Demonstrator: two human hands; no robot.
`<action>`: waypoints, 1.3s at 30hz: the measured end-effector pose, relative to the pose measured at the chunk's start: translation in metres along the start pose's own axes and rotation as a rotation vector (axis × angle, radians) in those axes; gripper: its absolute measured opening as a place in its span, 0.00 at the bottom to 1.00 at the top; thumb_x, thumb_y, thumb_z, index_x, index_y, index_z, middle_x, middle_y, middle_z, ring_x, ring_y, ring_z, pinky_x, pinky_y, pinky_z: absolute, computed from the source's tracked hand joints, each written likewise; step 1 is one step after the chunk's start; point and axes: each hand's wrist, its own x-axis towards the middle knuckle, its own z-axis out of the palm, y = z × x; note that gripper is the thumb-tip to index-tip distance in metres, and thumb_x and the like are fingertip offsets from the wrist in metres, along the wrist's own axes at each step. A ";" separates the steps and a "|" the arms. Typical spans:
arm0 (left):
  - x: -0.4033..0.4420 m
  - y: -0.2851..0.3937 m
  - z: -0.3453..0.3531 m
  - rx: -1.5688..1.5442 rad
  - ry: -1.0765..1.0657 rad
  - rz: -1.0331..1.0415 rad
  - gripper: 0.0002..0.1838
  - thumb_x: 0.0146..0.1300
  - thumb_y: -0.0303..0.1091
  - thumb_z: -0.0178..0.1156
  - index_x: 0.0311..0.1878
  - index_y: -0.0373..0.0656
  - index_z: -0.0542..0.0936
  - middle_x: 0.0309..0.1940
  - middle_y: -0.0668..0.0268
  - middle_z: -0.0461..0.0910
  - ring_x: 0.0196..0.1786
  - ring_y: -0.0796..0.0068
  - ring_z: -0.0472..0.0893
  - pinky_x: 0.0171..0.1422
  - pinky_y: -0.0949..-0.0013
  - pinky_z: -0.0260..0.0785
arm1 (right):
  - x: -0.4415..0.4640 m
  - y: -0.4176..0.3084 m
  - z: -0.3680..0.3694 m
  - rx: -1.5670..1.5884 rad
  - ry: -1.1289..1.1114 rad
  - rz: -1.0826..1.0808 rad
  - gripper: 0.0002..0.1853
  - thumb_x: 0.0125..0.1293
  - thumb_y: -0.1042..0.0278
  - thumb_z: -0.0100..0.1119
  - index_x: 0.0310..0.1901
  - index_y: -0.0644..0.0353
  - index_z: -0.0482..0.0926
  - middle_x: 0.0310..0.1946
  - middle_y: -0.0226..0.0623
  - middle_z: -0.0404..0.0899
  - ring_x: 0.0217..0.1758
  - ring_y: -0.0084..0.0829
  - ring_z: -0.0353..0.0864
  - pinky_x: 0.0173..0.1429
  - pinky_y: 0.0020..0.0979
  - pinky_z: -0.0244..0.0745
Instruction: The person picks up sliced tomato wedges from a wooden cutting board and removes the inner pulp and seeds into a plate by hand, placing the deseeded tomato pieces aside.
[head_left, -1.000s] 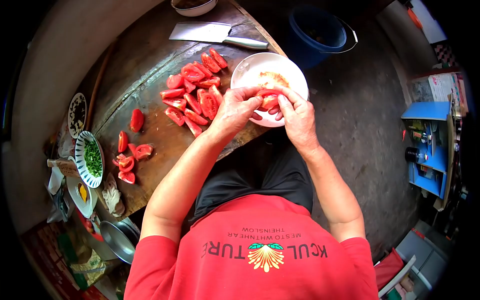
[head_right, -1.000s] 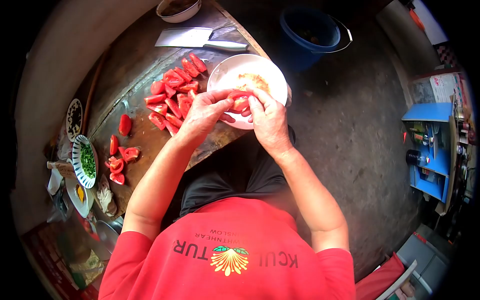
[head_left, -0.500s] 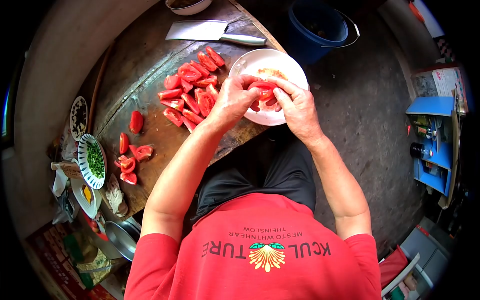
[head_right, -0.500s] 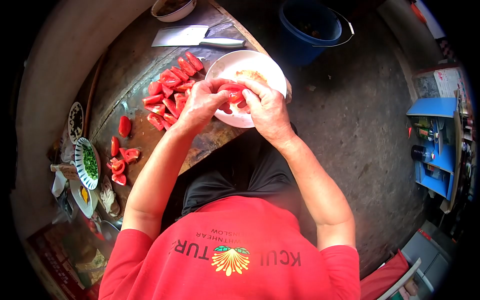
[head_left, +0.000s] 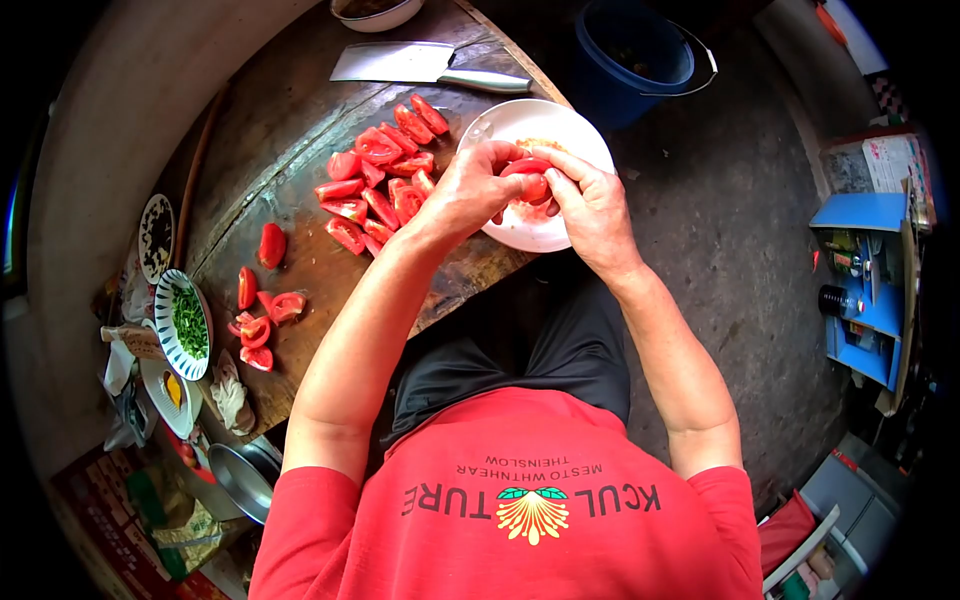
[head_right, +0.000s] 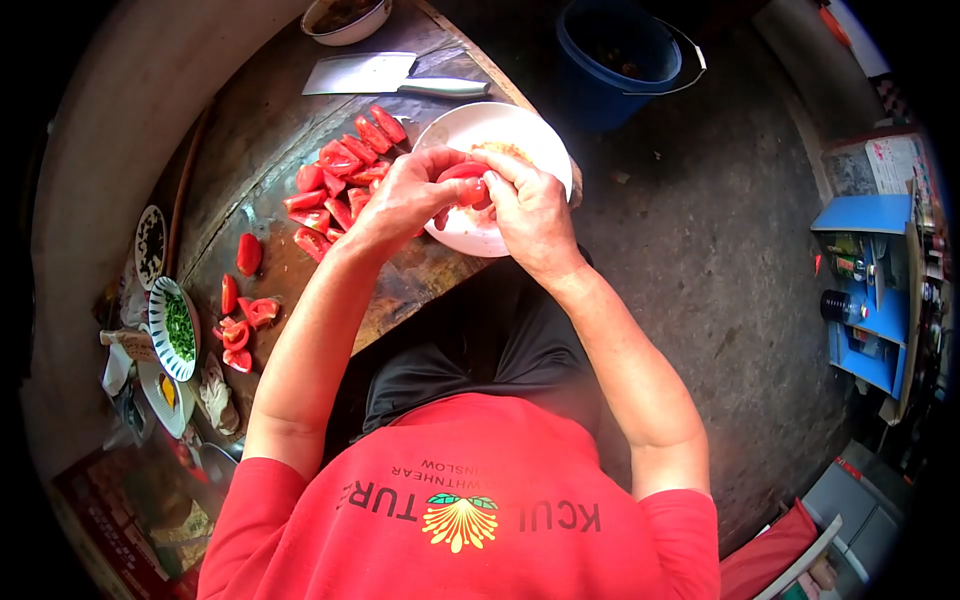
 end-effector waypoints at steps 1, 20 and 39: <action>0.000 0.000 0.001 0.002 -0.006 0.013 0.20 0.58 0.37 0.64 0.50 0.35 0.78 0.31 0.68 0.80 0.29 0.84 0.74 0.27 0.78 0.64 | 0.000 0.000 0.000 0.018 0.005 0.021 0.14 0.66 0.77 0.50 0.51 0.67 0.78 0.40 0.41 0.83 0.35 0.21 0.80 0.39 0.22 0.78; 0.003 -0.006 0.006 0.202 -0.003 0.171 0.21 0.58 0.28 0.64 0.56 0.35 0.75 0.44 0.60 0.81 0.46 0.75 0.79 0.53 0.70 0.71 | 0.007 0.007 -0.004 0.087 0.008 0.071 0.13 0.65 0.77 0.54 0.49 0.67 0.79 0.43 0.38 0.82 0.42 0.23 0.80 0.46 0.21 0.78; -0.022 -0.025 0.006 0.359 0.113 0.423 0.21 0.60 0.22 0.54 0.58 0.35 0.72 0.43 0.54 0.80 0.47 0.69 0.78 0.53 0.68 0.68 | 0.013 0.009 -0.003 -0.028 -0.230 0.181 0.24 0.51 0.75 0.59 0.52 0.66 0.71 0.37 0.39 0.76 0.39 0.27 0.78 0.46 0.26 0.73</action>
